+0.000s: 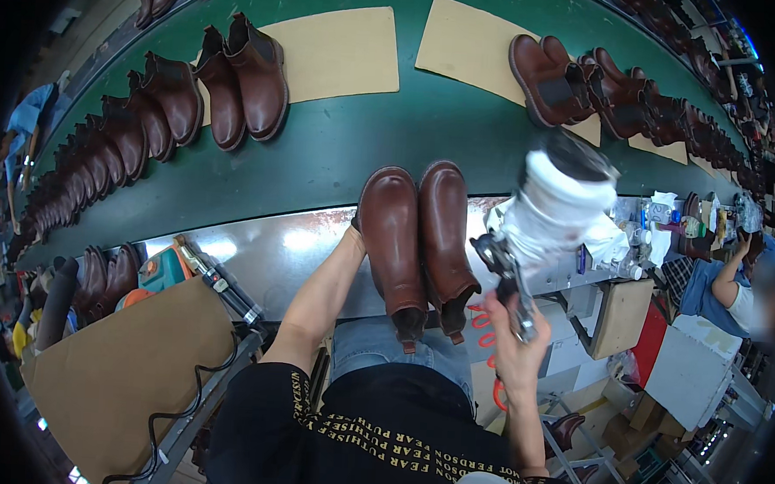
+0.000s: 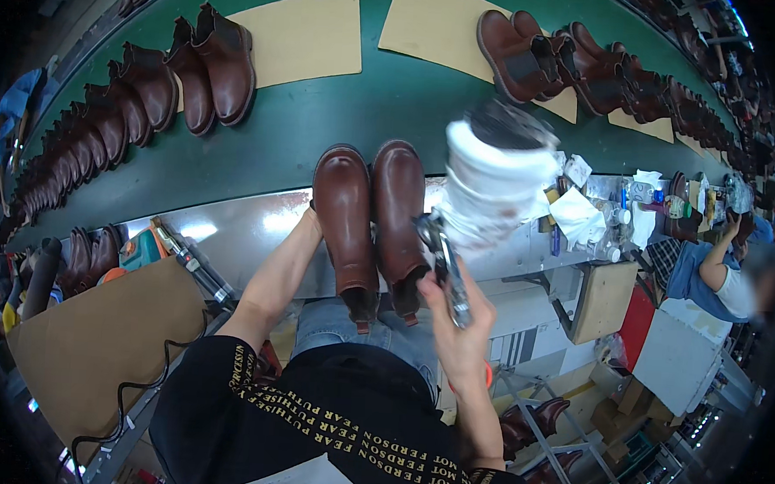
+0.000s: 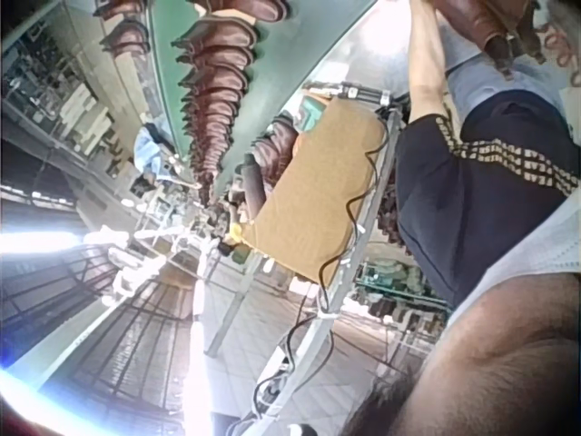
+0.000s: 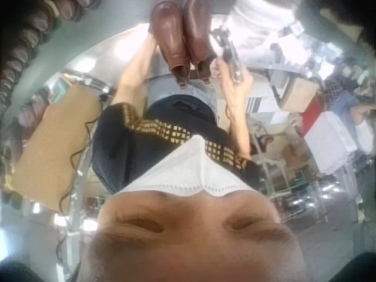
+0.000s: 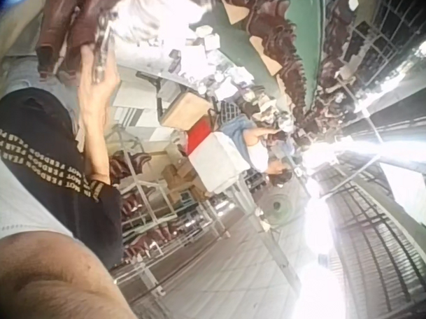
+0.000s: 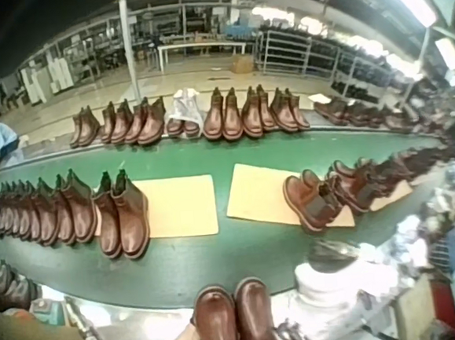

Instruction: The worker is polishing and cleaning brown leather boots at a footwear manufacturing assembly line, using a cloth and a spray tool.

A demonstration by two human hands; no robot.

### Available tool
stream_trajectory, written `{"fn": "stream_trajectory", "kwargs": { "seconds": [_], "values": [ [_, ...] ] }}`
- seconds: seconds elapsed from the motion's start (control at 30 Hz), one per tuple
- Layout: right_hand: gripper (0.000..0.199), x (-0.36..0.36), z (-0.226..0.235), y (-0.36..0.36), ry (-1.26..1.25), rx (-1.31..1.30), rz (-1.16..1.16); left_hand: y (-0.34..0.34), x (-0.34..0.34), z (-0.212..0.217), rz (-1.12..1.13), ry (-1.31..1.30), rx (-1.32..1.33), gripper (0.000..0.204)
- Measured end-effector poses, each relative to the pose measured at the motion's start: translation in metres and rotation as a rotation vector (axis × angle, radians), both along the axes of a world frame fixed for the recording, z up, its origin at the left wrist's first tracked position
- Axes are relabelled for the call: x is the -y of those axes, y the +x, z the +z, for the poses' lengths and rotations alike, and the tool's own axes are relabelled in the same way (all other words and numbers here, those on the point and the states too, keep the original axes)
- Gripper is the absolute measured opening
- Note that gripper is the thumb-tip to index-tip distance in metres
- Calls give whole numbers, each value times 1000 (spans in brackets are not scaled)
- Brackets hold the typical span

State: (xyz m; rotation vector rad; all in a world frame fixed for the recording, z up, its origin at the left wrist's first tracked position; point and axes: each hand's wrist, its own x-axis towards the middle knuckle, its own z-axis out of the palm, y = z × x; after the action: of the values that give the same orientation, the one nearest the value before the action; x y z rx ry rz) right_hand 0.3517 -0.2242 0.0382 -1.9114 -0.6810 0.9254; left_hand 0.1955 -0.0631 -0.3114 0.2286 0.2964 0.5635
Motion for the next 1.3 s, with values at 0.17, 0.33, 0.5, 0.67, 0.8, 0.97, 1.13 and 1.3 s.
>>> {"fn": "stream_trajectory", "kwargs": {
  "seconds": [0.17, 0.33, 0.5, 0.67, 0.8, 0.97, 1.13, 1.3],
  "values": [
    [37, -3, 9, 8, -35, 69, 79, 3, -16, -5, -24, -20, 18, 31],
    [27, -23, -5, 20, -150, 67, -92, 0, -11, -7, -35, -26, 21, 31],
    [34, 15, 21, 28, -80, 163, 64, 0, -12, -10, -2, -35, 18, 30],
    [28, -30, 8, 19, -59, 221, 217, -2, -4, -11, -32, -46, 23, 30],
    [20, -19, -1, 29, -32, 189, -30, 2, -8, -12, -31, -48, 11, 30],
    [20, 10, 2, 22, -35, 80, -32, 10, -16, -16, -28, -58, 7, 29],
    [17, -21, -13, 22, -143, -29, -86, 5, -14, -16, -57, -54, -2, 29],
    [23, 16, -3, 26, 16, 31, -179, 6, -16, -15, -42, -52, -19, 29]
  ]
}}
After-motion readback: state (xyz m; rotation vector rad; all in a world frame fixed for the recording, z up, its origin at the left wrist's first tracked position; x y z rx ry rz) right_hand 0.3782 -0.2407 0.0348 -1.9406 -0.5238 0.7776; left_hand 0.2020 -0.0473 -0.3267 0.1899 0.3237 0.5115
